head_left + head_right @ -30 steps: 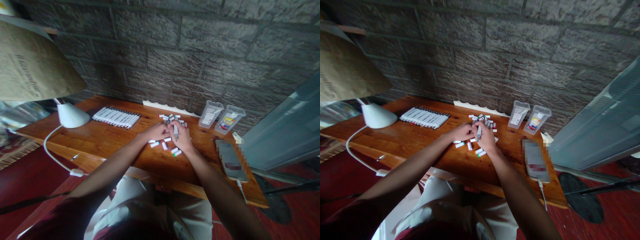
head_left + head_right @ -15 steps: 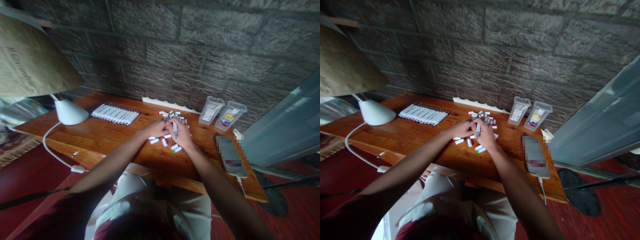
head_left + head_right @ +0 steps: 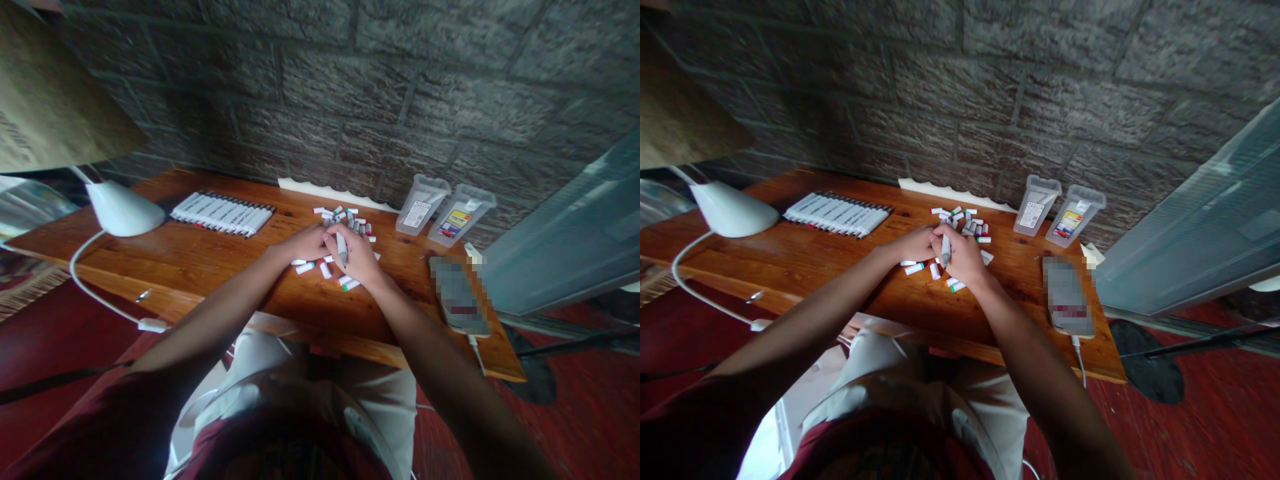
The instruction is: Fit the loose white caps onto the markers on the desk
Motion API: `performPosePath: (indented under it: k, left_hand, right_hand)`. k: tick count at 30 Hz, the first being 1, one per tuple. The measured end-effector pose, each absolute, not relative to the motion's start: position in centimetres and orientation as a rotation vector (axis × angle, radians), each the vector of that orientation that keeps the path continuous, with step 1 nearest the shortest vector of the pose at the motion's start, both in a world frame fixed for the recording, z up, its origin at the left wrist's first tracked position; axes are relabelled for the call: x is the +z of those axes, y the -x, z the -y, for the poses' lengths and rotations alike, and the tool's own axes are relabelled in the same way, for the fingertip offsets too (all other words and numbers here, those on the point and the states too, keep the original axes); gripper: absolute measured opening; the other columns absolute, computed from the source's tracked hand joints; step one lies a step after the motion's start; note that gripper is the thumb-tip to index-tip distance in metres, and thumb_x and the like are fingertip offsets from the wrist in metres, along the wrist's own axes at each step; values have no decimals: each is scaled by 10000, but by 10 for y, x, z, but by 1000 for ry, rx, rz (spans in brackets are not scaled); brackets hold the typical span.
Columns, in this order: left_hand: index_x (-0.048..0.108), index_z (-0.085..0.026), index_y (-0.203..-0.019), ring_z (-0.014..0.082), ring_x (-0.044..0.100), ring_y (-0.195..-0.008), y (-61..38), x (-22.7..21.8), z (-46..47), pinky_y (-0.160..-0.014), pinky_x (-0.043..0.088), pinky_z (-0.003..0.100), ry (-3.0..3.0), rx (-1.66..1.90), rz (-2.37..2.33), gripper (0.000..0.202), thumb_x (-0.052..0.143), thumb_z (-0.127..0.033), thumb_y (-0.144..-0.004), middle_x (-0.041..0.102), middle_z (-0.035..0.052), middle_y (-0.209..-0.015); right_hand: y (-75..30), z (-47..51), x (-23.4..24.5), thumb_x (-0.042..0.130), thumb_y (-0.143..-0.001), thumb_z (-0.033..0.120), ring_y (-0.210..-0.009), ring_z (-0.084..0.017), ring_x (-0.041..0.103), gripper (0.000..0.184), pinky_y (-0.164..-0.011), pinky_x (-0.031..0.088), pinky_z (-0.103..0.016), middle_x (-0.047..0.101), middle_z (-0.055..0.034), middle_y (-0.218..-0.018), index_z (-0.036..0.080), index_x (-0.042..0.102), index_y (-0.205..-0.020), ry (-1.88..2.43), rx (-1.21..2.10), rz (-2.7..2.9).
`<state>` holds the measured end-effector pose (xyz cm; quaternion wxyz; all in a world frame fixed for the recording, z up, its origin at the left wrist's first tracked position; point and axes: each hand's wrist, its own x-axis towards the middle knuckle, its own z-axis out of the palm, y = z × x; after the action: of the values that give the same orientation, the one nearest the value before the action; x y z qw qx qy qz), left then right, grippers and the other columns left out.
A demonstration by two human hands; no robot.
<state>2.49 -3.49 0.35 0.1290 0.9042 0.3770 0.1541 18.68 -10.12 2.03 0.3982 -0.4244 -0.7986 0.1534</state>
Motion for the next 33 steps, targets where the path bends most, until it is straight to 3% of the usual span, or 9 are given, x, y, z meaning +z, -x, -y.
performPosePath:
  k: [12, 24, 33]
  left_hand:
    - [678, -115, -643, 124, 582, -652, -28, 17, 41, -614, 409, 173, -2502, 387, -1007, 119, 581, -173, -680, 666, 8, -661]
    - [634, -104, -552, 96, 510, -563, -28, 16, 40, -543, 361, 166, -2449, 436, -1022, 87, 618, -143, -628, 599, -19, -552]
    - [646, -106, -596, 99, 538, -591, -25, 11, 36, -564, 377, 162, -2500, 461, -918, 134, 595, -201, -675, 638, -9, -604]
  right_hand:
    - [-185, 105, 17, 504, -928, 368, -582, -103, 532, 224, -599, 359, -190, 594, 24, -633, 211, 645, -1002, 1015, 443, 2177]
    - [-186, 104, 17, 500, -921, 322, -593, -99, 533, 192, -608, 352, -187, 597, 26, -653, 209, 639, -990, 1000, 433, 2184]
    - [-187, 104, 18, 501, -918, 300, -588, -93, 515, 185, -611, 343, -199, 595, 24, -673, 195, 637, -988, 938, 429, 2197]
